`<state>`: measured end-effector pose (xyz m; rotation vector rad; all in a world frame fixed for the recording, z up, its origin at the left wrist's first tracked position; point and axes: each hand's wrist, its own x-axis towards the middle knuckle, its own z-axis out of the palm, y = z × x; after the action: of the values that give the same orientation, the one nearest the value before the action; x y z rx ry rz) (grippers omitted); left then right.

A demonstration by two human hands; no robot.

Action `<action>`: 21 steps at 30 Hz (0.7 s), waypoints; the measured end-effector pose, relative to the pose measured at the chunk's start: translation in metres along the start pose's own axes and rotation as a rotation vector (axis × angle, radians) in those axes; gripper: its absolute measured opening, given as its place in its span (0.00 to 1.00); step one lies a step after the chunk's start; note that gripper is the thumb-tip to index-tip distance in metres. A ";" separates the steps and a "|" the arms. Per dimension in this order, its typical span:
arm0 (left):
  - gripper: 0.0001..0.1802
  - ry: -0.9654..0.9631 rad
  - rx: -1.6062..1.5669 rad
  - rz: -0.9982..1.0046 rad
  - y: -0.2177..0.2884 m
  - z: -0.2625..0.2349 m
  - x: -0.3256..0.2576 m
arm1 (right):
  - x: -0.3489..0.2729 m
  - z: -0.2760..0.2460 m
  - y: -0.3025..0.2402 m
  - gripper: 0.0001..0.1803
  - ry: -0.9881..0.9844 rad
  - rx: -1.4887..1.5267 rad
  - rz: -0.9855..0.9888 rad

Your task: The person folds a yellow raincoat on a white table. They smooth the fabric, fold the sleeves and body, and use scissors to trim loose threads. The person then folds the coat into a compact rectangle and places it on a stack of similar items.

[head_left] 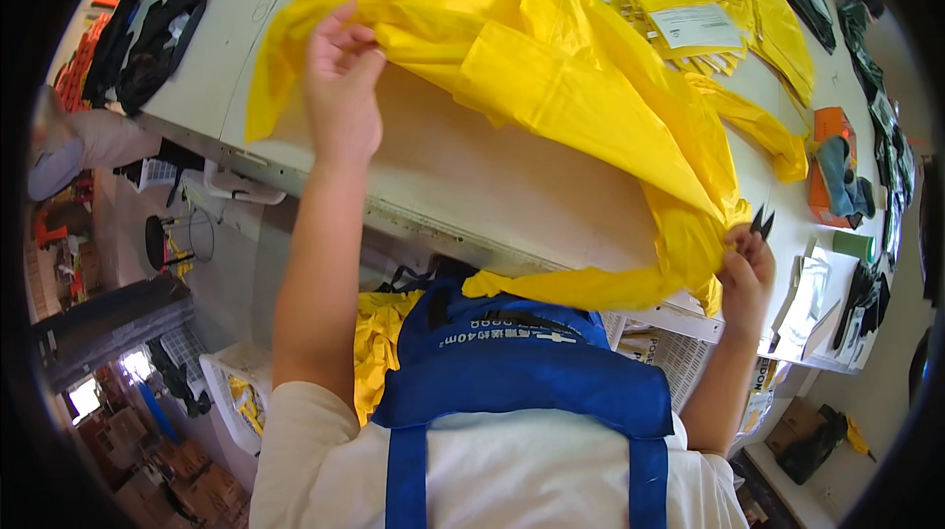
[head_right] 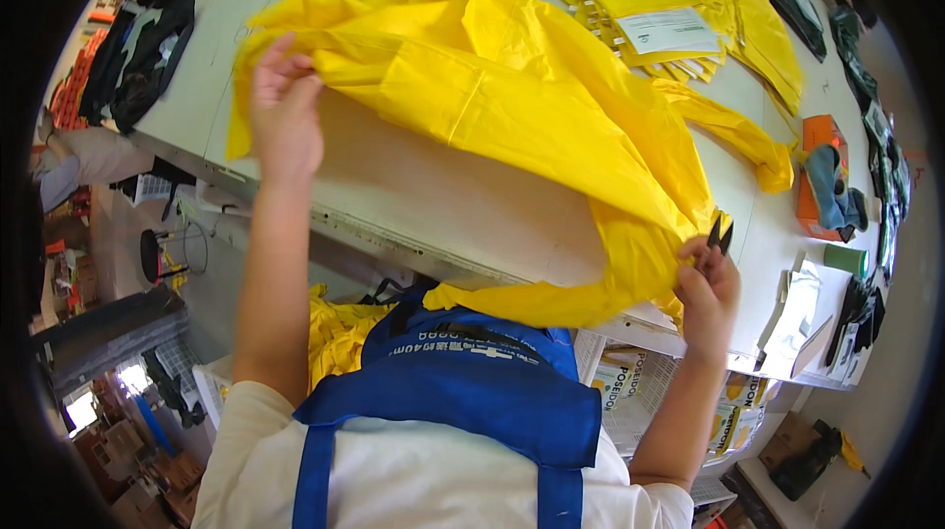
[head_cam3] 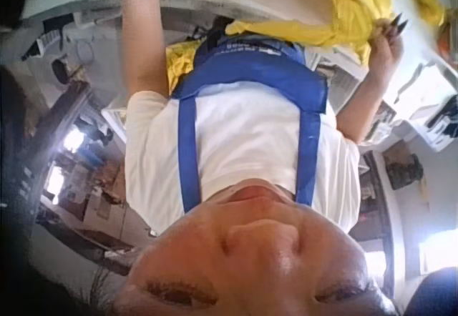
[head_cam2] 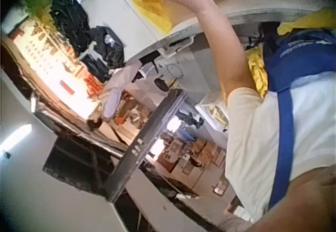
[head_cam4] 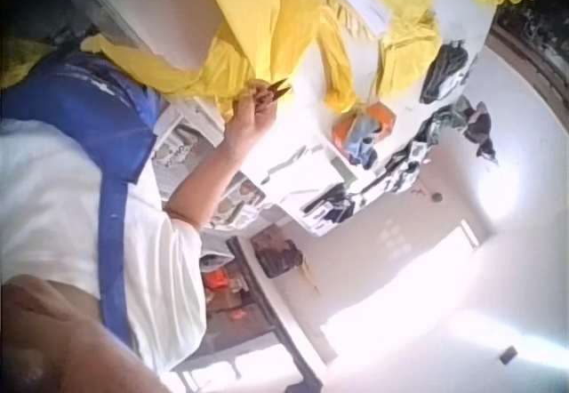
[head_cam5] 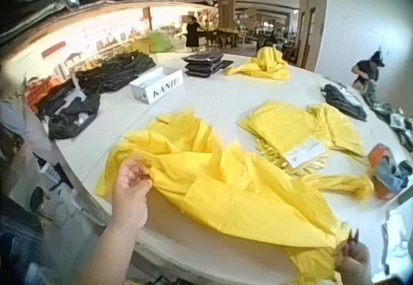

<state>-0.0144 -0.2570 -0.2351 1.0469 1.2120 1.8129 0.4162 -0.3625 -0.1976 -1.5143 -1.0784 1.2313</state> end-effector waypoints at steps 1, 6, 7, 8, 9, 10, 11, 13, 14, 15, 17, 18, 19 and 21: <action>0.25 -0.061 0.033 0.113 0.028 0.011 0.003 | -0.005 -0.013 -0.011 0.07 -0.024 -0.004 0.029; 0.14 -0.280 0.271 0.413 0.122 0.078 0.016 | 0.000 -0.057 -0.012 0.04 -0.131 -0.308 0.301; 0.13 -0.337 0.350 0.408 0.120 0.101 0.024 | 0.005 -0.060 -0.005 0.03 -0.174 -0.353 0.376; 0.13 -0.358 0.613 0.398 0.109 0.123 0.033 | 0.011 -0.062 0.008 0.02 -0.178 -0.365 0.381; 0.13 -0.376 0.871 0.384 0.086 0.145 0.045 | 0.014 -0.064 0.023 0.01 -0.178 -0.379 0.388; 0.15 -0.514 0.714 0.352 0.036 0.155 0.060 | 0.018 -0.062 0.030 0.02 -0.159 -0.441 0.438; 0.15 -0.658 0.813 0.306 -0.018 0.159 0.063 | 0.024 -0.065 0.042 0.02 -0.152 -0.447 0.477; 0.15 -0.933 1.084 -0.012 -0.077 0.164 0.041 | 0.020 -0.075 0.074 0.03 -0.096 -0.617 0.439; 0.16 -0.847 0.990 0.117 -0.099 0.158 0.024 | 0.016 -0.079 0.082 0.05 -0.141 -0.678 0.470; 0.16 -0.766 0.895 0.235 -0.109 0.148 0.004 | 0.014 -0.083 0.084 0.05 -0.135 -0.721 0.374; 0.18 -0.668 0.946 0.157 -0.094 0.134 -0.023 | 0.008 -0.091 0.086 0.06 -0.147 -0.813 0.187; 0.19 -0.612 0.979 0.118 -0.082 0.130 -0.032 | 0.012 -0.086 0.074 0.06 -0.041 -0.929 0.124; 0.20 -0.617 1.003 0.011 -0.066 0.131 -0.036 | 0.019 -0.078 0.059 0.05 0.035 -0.937 0.046; 0.22 -0.626 1.035 -0.209 -0.040 0.135 -0.041 | 0.036 -0.052 0.028 0.06 0.158 -0.717 0.018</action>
<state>0.1293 -0.2305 -0.2509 1.7602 1.7510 0.5100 0.4748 -0.3399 -0.2267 -2.1100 -1.4878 0.7364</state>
